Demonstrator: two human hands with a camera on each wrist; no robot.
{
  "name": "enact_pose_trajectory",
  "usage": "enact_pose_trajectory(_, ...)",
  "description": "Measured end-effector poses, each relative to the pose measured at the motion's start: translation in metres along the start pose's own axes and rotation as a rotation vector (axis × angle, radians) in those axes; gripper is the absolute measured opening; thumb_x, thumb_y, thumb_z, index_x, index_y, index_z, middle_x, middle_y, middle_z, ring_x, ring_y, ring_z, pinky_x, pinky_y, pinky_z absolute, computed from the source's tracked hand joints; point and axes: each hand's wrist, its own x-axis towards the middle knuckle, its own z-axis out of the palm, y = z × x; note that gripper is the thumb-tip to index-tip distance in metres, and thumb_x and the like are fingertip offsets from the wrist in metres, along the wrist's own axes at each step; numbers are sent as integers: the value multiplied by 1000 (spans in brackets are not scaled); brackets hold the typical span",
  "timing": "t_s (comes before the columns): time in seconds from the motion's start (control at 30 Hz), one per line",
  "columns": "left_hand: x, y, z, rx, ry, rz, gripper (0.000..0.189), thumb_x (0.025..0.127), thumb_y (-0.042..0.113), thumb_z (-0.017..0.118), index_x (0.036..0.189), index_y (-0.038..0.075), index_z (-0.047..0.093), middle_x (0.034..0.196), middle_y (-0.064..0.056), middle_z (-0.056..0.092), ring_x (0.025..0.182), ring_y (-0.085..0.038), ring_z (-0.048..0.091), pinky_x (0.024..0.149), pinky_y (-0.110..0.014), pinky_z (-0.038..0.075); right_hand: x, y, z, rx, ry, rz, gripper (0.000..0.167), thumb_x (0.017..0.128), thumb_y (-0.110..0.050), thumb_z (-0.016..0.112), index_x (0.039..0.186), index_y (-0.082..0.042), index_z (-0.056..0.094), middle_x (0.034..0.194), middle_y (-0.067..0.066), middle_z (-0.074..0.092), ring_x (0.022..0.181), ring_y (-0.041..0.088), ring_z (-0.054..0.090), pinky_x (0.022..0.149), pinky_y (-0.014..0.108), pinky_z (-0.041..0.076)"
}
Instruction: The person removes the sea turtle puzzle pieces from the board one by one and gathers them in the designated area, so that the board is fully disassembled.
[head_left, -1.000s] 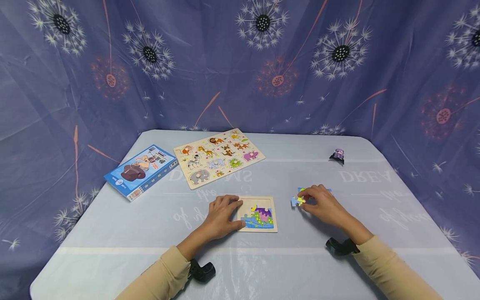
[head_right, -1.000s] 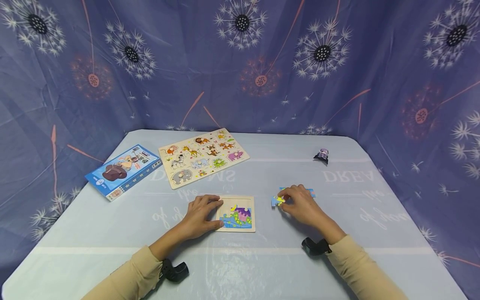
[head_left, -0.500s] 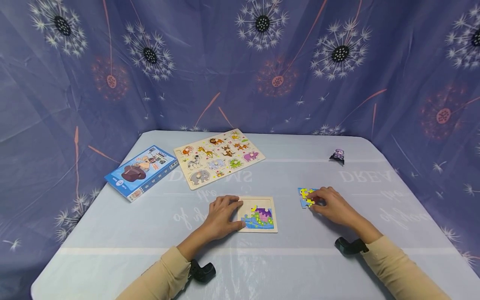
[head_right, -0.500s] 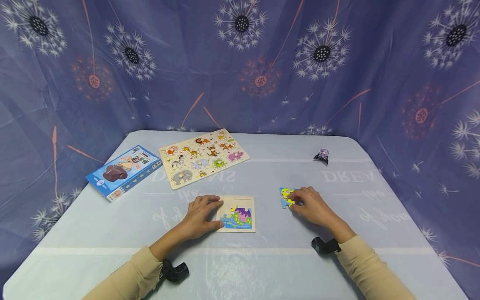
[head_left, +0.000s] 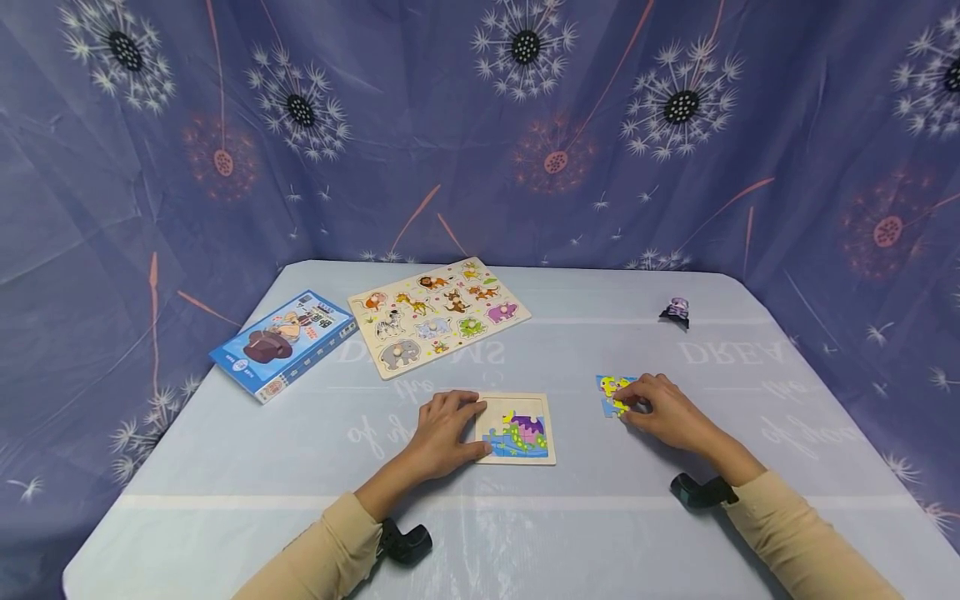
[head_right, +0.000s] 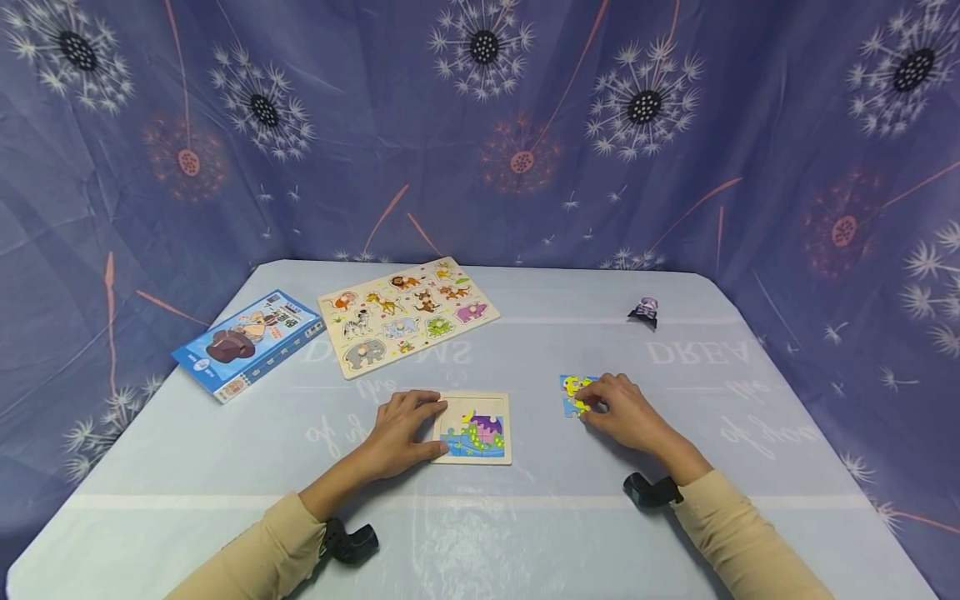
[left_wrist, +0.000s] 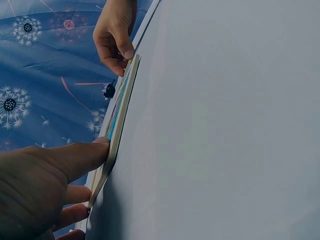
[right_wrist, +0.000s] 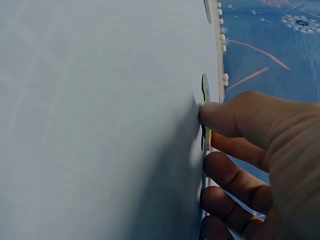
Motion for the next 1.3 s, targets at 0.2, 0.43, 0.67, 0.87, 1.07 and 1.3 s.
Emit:
enact_pose_trajectory(0.2, 0, 0, 0, 0, 3, 5, 60, 77, 31, 73, 129, 6, 56, 136, -12, 47, 122, -32, 37, 99, -54, 24, 0, 0, 0, -2, 0, -10, 26, 76, -12, 73, 102, -12, 70, 86, -3, 58, 82, 14, 43, 74, 30, 32)
enact_pose_trajectory(0.43, 0, 0, 1, -2, 4, 0, 60, 77, 31, 72, 129, 6, 57, 136, -11, 47, 122, -32, 37, 99, -54, 24, 0, -2, 0, -15, 4, -25, 27, 75, -13, 75, 101, -12, 70, 85, -3, 57, 81, 14, 42, 74, 30, 31)
enact_pose_trajectory(0.67, 0, 0, 1, -1, 10, 2, 60, 76, 30, 71, 129, 6, 57, 135, -11, 48, 122, -32, 37, 99, -54, 24, 4, -25, 6, -7, 10, -57, 26, 76, -15, 75, 101, -11, 70, 88, -1, 59, 83, 14, 44, 75, 32, 34)
enact_pose_trajectory(0.87, 1, 0, 3, 14, 25, 4, 60, 75, 30, 71, 128, 6, 57, 135, -11, 48, 121, -31, 38, 99, -54, 24, 12, -64, 24, -2, -15, -88, 27, 76, -20, 75, 102, -15, 70, 89, -6, 59, 85, 10, 46, 78, 34, 38)
enact_pose_trajectory(1.07, 1, -1, 4, 16, 32, 5, 60, 74, 30, 71, 127, 6, 58, 135, -11, 48, 121, -31, 38, 99, -53, 25, 23, -98, 40, 7, -46, -113, 26, 76, -24, 74, 101, -17, 71, 86, -8, 57, 83, 8, 42, 75, 29, 36)
enact_pose_trajectory(1.3, 1, 0, 3, 9, 40, 5, 59, 73, 29, 70, 126, 6, 58, 133, -11, 49, 122, -31, 38, 99, -53, 25, 34, -118, 48, 12, -83, -115, 29, 78, -28, 74, 104, -17, 70, 85, -7, 56, 83, 9, 41, 74, 27, 34)
